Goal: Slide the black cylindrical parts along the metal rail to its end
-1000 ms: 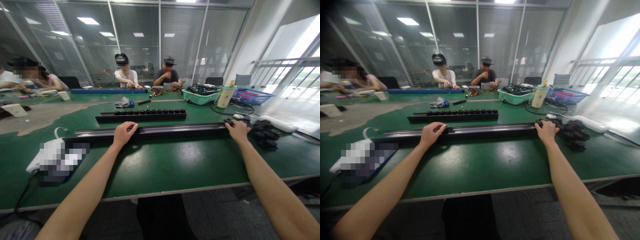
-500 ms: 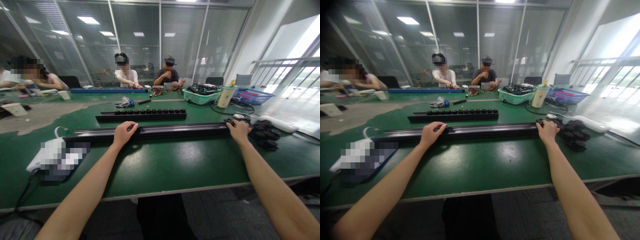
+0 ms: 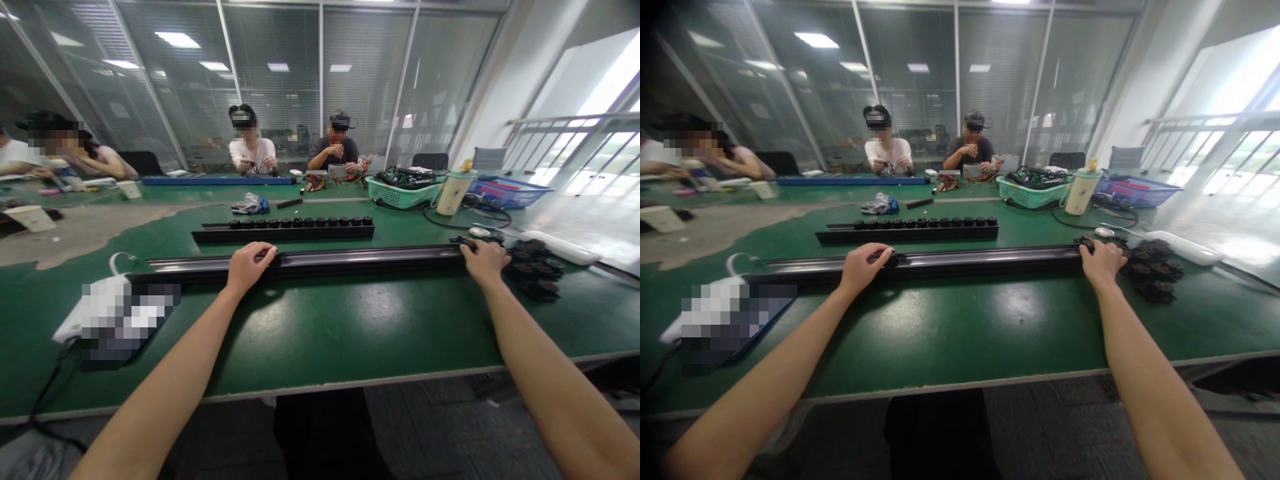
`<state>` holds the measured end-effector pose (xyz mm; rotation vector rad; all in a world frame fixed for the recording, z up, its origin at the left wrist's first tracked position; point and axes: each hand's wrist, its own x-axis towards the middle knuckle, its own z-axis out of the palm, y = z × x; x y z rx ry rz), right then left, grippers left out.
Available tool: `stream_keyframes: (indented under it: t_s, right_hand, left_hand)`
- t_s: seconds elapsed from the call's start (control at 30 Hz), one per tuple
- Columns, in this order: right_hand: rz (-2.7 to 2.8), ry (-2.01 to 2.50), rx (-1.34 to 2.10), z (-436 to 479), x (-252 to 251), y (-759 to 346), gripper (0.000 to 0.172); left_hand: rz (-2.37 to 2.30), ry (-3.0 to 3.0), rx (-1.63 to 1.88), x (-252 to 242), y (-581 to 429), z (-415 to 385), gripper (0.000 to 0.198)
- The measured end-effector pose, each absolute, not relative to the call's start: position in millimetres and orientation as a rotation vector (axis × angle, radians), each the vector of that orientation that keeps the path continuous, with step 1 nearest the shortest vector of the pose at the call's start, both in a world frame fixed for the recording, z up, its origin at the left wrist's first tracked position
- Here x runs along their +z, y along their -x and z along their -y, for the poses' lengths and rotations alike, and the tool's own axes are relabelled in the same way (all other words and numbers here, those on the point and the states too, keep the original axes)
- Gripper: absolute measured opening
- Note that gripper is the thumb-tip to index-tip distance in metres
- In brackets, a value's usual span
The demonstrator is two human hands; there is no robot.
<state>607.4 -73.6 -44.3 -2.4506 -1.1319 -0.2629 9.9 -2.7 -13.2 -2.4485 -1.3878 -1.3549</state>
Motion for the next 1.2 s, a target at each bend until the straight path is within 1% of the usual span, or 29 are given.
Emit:
stream_keyframes:
  t_s: [0.73,0.97,1.2]
  right_hand:
    - [0.981,2.473,-0.253,70.4,-43.6,-615.8,0.056]
    - [0.868,2.406,-0.301,74.7,-44.8,-618.8,0.050]
    - [0.682,2.385,-0.406,78.0,-47.7,-628.5,0.052]
  left_hand:
    - [1.392,2.453,-1.347,-12.0,-10.4,4.3,0.037]
    - [1.417,2.443,-1.335,-13.2,-10.2,3.7,0.038]
    - [1.397,2.455,-1.337,-13.7,-9.5,2.5,0.037]
